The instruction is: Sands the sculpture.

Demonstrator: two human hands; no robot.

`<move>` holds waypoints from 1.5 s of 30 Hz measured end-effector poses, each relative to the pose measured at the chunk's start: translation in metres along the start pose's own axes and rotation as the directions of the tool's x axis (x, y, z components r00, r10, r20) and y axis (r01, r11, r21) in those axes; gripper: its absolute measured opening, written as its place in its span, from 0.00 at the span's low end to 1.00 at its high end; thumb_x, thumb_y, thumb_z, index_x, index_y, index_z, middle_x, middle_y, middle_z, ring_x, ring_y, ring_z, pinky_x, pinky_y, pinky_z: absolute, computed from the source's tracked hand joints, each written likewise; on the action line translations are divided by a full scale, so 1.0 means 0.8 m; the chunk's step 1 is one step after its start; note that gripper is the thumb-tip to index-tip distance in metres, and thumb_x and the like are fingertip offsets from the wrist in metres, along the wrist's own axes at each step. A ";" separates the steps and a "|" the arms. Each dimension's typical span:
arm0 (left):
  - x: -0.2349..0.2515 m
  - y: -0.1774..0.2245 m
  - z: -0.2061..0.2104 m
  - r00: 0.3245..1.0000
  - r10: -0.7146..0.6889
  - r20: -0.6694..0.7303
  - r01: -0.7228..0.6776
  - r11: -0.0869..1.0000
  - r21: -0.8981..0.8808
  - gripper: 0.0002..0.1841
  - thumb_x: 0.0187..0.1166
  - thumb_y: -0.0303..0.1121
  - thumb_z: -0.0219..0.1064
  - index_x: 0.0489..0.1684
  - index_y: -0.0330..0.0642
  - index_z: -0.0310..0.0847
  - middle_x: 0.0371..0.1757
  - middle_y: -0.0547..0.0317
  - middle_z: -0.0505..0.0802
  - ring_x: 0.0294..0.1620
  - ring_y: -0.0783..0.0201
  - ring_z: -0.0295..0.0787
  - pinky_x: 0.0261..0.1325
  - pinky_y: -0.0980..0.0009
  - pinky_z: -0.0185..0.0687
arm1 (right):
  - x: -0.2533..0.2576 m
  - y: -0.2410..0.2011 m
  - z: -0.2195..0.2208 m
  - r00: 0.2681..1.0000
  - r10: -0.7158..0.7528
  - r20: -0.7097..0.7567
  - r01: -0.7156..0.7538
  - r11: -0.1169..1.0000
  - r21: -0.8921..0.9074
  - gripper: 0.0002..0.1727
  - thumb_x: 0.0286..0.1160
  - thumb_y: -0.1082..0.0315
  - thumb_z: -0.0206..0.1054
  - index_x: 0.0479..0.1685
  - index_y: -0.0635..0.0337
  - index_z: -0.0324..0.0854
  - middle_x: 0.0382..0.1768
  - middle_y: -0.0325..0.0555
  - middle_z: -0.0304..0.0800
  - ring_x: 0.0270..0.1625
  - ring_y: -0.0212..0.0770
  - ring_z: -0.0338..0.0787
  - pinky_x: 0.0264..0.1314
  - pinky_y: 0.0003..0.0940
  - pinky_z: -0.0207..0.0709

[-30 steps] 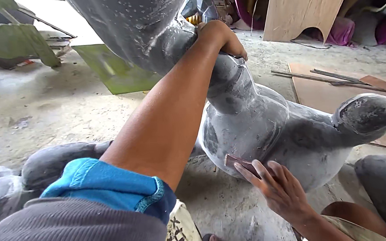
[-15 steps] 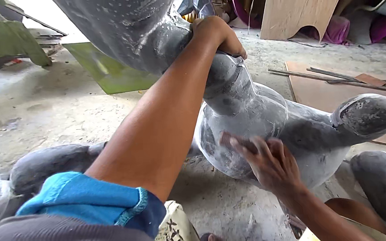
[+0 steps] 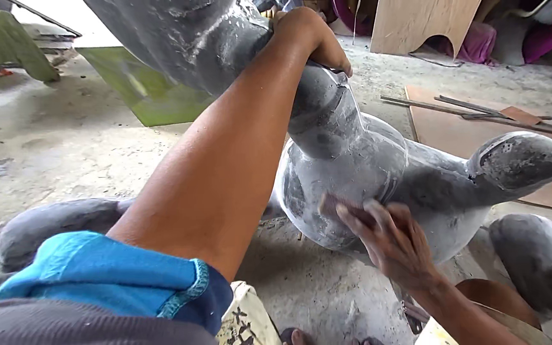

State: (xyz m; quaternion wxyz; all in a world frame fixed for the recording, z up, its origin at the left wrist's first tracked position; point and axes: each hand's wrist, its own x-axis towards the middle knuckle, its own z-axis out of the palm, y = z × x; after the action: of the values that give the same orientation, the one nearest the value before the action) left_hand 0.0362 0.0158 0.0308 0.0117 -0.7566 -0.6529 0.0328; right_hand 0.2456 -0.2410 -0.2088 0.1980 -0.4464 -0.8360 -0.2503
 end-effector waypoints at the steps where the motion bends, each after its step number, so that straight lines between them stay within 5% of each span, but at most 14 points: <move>1: -0.005 0.002 -0.001 1.000 -0.007 -0.001 0.007 1.000 0.001 0.48 0.62 0.82 0.58 0.47 0.38 0.92 0.59 0.37 0.91 0.69 0.40 0.82 0.71 0.29 0.61 | -0.029 0.010 0.002 0.999 -0.051 0.002 0.051 0.999 -0.002 0.34 0.78 0.65 0.61 0.83 0.20 0.70 0.69 0.47 0.82 0.57 0.54 0.84 0.53 0.47 0.79; 3: -0.013 0.006 -0.005 0.999 -0.031 -0.006 0.031 0.999 -0.009 0.47 0.63 0.80 0.59 0.48 0.38 0.92 0.61 0.36 0.90 0.70 0.39 0.81 0.71 0.29 0.61 | -0.041 0.025 0.000 0.996 -0.084 -0.018 0.083 0.996 -0.034 0.32 0.79 0.64 0.60 0.81 0.17 0.70 0.66 0.44 0.84 0.54 0.51 0.85 0.51 0.46 0.77; 7: -0.019 0.007 -0.006 1.000 -0.002 0.001 0.002 1.000 0.012 0.47 0.68 0.80 0.55 0.48 0.37 0.92 0.60 0.34 0.90 0.70 0.36 0.81 0.69 0.26 0.60 | 0.036 0.012 -0.002 0.982 0.164 -0.089 -0.167 0.986 -0.030 0.28 0.81 0.59 0.61 0.80 0.19 0.76 0.69 0.49 0.81 0.58 0.54 0.82 0.50 0.48 0.75; 9: -0.013 0.004 -0.001 1.000 0.011 0.010 -0.011 1.000 0.020 0.48 0.66 0.81 0.55 0.47 0.36 0.92 0.59 0.33 0.90 0.69 0.36 0.82 0.69 0.25 0.60 | 0.023 -0.004 -0.005 0.968 0.243 -0.056 -0.243 0.970 0.008 0.27 0.83 0.58 0.60 0.81 0.21 0.75 0.72 0.52 0.78 0.61 0.56 0.82 0.53 0.51 0.78; 12: -0.007 0.005 -0.002 1.000 -0.005 0.006 0.005 1.000 0.009 0.49 0.66 0.81 0.56 0.48 0.36 0.92 0.59 0.32 0.90 0.69 0.34 0.81 0.69 0.25 0.61 | -0.033 -0.014 -0.004 0.967 0.249 -0.055 -0.248 0.968 0.023 0.27 0.80 0.62 0.63 0.74 0.19 0.80 0.65 0.51 0.84 0.59 0.55 0.86 0.57 0.51 0.80; 15: -0.014 0.007 -0.004 1.000 -0.023 0.006 0.023 1.000 0.013 0.48 0.67 0.81 0.55 0.48 0.38 0.92 0.59 0.33 0.90 0.68 0.35 0.82 0.68 0.26 0.61 | -0.001 -0.007 -0.001 0.947 0.304 -0.107 -0.308 0.951 -0.028 0.24 0.80 0.61 0.63 0.71 0.19 0.83 0.64 0.50 0.84 0.59 0.55 0.86 0.55 0.55 0.79; 19: -0.003 0.001 0.003 0.999 0.035 0.031 -0.035 0.999 0.002 0.50 0.66 0.82 0.54 0.46 0.34 0.91 0.56 0.31 0.91 0.67 0.33 0.83 0.68 0.23 0.62 | 0.028 -0.021 -0.006 0.890 0.452 -0.063 -0.456 0.887 -0.067 0.31 0.84 0.60 0.58 0.84 0.15 0.69 0.74 0.45 0.76 0.66 0.54 0.79 0.56 0.56 0.72; 24: -0.001 0.004 -0.001 0.999 -0.037 0.024 0.037 0.999 -0.009 0.49 0.64 0.82 0.56 0.46 0.36 0.92 0.58 0.32 0.91 0.68 0.33 0.82 0.69 0.24 0.61 | -0.031 -0.026 0.015 0.907 0.383 -0.177 -0.399 0.914 -0.068 0.24 0.79 0.58 0.62 0.71 0.17 0.82 0.60 0.52 0.85 0.59 0.56 0.84 0.59 0.60 0.71; 29: 0.010 -0.002 0.006 0.999 -0.001 0.039 0.001 1.000 0.011 0.52 0.64 0.83 0.53 0.46 0.33 0.91 0.56 0.29 0.90 0.66 0.32 0.83 0.65 0.23 0.64 | 0.019 -0.039 0.013 0.861 0.495 -0.120 -0.498 0.867 0.003 0.27 0.83 0.55 0.61 0.81 0.18 0.74 0.68 0.53 0.77 0.62 0.55 0.81 0.55 0.54 0.76; 34: -0.003 0.002 0.000 0.999 -0.022 0.047 0.022 1.000 0.001 0.51 0.67 0.82 0.52 0.46 0.34 0.91 0.56 0.30 0.90 0.66 0.32 0.83 0.65 0.23 0.63 | -0.013 -0.028 0.020 0.917 0.348 -0.197 -0.359 0.933 -0.021 0.27 0.77 0.59 0.65 0.73 0.16 0.79 0.59 0.51 0.84 0.54 0.53 0.85 0.51 0.52 0.77; 39: 0.010 -0.004 0.012 0.998 0.012 0.055 -0.011 1.000 -0.015 0.53 0.62 0.85 0.53 0.44 0.35 0.92 0.54 0.31 0.91 0.65 0.32 0.84 0.66 0.21 0.62 | 0.027 -0.031 0.003 0.878 0.474 -0.063 -0.476 0.879 -0.017 0.30 0.82 0.60 0.61 0.84 0.22 0.72 0.70 0.53 0.76 0.61 0.56 0.82 0.50 0.53 0.78; 42: 0.004 0.001 0.003 0.999 0.002 0.047 -0.002 1.000 0.002 0.51 0.65 0.83 0.53 0.43 0.34 0.91 0.54 0.31 0.91 0.64 0.33 0.84 0.64 0.22 0.63 | -0.033 -0.031 0.015 0.945 0.306 -0.116 -0.311 0.950 -0.032 0.32 0.76 0.62 0.66 0.79 0.17 0.74 0.61 0.52 0.82 0.54 0.53 0.85 0.51 0.51 0.77; 45: -0.006 0.004 -0.002 0.999 -0.008 0.049 0.008 1.000 0.016 0.50 0.69 0.81 0.52 0.46 0.34 0.91 0.56 0.30 0.90 0.66 0.32 0.83 0.64 0.23 0.63 | 0.012 -0.006 0.002 0.937 0.327 -0.121 -0.335 0.941 -0.054 0.27 0.77 0.63 0.65 0.74 0.21 0.80 0.61 0.53 0.84 0.55 0.58 0.86 0.49 0.56 0.79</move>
State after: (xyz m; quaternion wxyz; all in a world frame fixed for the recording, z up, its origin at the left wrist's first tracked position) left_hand 0.0388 0.0106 0.0328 0.0018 -0.7529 -0.6557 0.0566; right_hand 0.2360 -0.2360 -0.2062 0.2667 -0.5731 -0.7270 -0.2682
